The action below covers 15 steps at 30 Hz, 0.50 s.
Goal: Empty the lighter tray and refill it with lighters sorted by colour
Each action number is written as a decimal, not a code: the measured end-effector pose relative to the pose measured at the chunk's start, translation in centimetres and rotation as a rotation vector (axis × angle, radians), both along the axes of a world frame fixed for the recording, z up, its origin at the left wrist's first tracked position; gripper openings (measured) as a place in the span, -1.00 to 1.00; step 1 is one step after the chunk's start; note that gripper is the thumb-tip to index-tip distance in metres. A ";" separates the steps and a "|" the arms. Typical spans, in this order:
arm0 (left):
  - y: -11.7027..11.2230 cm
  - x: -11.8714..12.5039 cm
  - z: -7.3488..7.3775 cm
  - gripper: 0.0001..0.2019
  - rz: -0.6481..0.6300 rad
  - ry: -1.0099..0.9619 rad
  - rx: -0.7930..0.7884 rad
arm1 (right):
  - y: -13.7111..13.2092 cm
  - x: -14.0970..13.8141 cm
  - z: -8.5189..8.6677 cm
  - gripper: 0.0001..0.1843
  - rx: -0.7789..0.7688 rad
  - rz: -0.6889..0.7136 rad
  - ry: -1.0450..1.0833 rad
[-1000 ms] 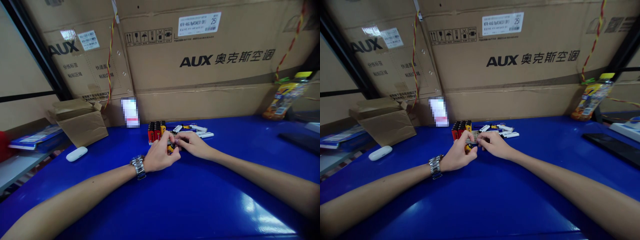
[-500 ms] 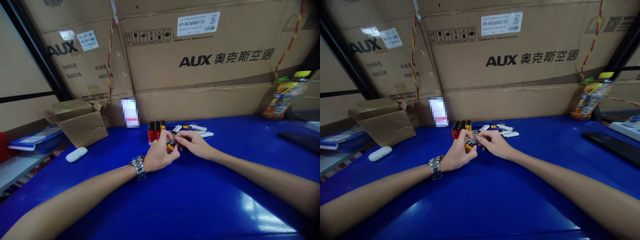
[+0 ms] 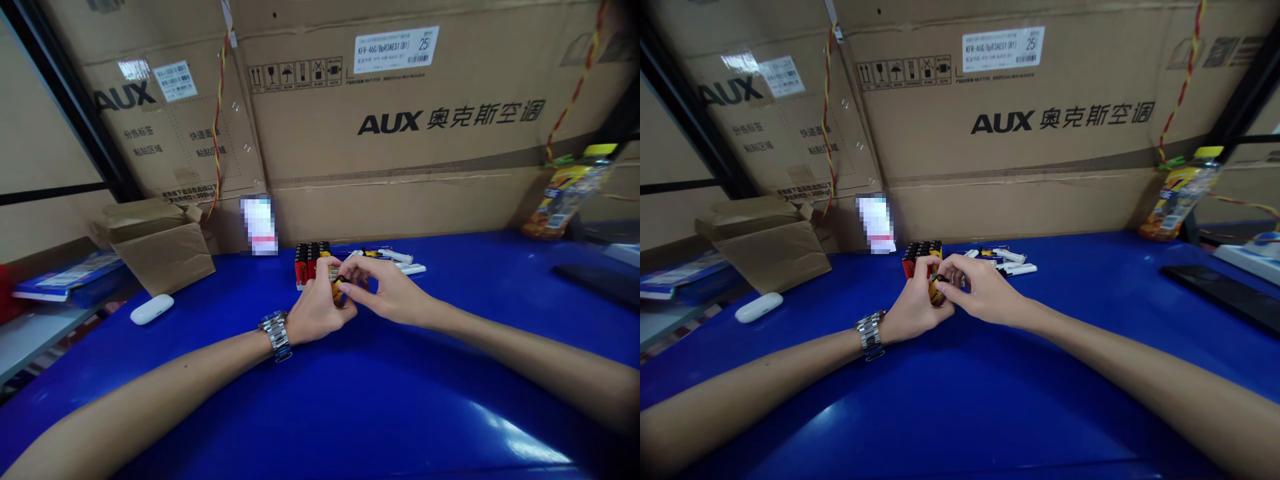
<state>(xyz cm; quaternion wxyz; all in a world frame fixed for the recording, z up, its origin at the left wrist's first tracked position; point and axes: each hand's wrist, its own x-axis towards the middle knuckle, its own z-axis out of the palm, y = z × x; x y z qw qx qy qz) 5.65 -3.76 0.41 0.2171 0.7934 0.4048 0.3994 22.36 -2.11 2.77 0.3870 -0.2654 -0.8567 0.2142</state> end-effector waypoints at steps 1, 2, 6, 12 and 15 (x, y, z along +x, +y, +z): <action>-0.1 0.0 0.0 -0.50 0.006 0.001 0.006 | 0.1 0.0 0.1 -0.86 -0.006 0.001 -0.020; -0.1 0.1 0.1 -0.49 0.015 0.004 0.009 | 0.3 0.1 0.3 -0.86 -0.018 0.009 -0.035; -0.4 0.4 0.5 -0.50 0.084 -0.020 -0.003 | 1.6 0.9 1.4 -0.78 -0.088 0.013 0.006; -0.6 0.4 0.7 -0.76 0.135 -0.044 0.003 | 4.0 2.8 3.2 -0.66 -0.064 -0.136 0.215; -0.7 0.3 0.5 -0.71 0.068 0.097 0.105 | 4.9 2.7 2.9 -0.70 -0.026 -0.166 0.187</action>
